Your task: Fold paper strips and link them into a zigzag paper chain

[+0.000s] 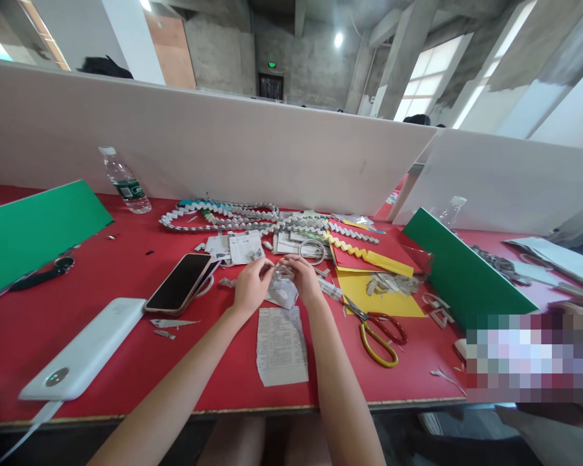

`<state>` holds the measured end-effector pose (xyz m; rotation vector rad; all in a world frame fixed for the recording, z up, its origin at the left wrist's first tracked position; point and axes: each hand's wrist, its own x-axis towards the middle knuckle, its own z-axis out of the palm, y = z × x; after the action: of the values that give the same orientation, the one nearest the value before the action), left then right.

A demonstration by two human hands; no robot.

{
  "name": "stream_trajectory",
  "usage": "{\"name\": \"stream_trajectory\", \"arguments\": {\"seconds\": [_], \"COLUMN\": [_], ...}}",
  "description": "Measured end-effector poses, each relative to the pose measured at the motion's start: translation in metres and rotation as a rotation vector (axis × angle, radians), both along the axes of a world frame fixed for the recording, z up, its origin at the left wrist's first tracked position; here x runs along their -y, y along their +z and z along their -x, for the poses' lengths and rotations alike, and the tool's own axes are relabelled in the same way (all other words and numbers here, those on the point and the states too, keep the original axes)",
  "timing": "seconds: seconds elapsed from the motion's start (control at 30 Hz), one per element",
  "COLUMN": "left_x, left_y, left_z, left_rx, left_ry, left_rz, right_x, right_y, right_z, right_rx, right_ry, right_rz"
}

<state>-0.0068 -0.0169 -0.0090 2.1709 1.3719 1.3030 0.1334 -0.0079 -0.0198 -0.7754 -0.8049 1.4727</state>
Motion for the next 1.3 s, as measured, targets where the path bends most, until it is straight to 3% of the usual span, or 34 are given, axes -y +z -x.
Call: {"name": "stream_trajectory", "arguments": {"seconds": [0.27,0.7,1.07,1.3], "left_x": [-0.003,-0.003,-0.002,-0.002], "left_y": [0.004,0.004,-0.002,-0.003], "left_z": [0.003,0.004,0.000,-0.002], "left_rx": [0.162,0.004,-0.022,-0.174], "left_ry": [0.055,0.167,0.023,0.066], "left_rz": [0.123,0.183,0.166,0.153], "right_x": [0.008,0.013,0.009,0.008], "right_y": [0.007,0.010,0.008,0.002], "right_z": [0.003,0.005,0.003,0.010], "right_rx": [0.072,0.189,0.236,0.554], "right_ry": [0.057,0.069,-0.091,-0.225], "right_rz": [-0.025,-0.036,-0.026,-0.243]}}
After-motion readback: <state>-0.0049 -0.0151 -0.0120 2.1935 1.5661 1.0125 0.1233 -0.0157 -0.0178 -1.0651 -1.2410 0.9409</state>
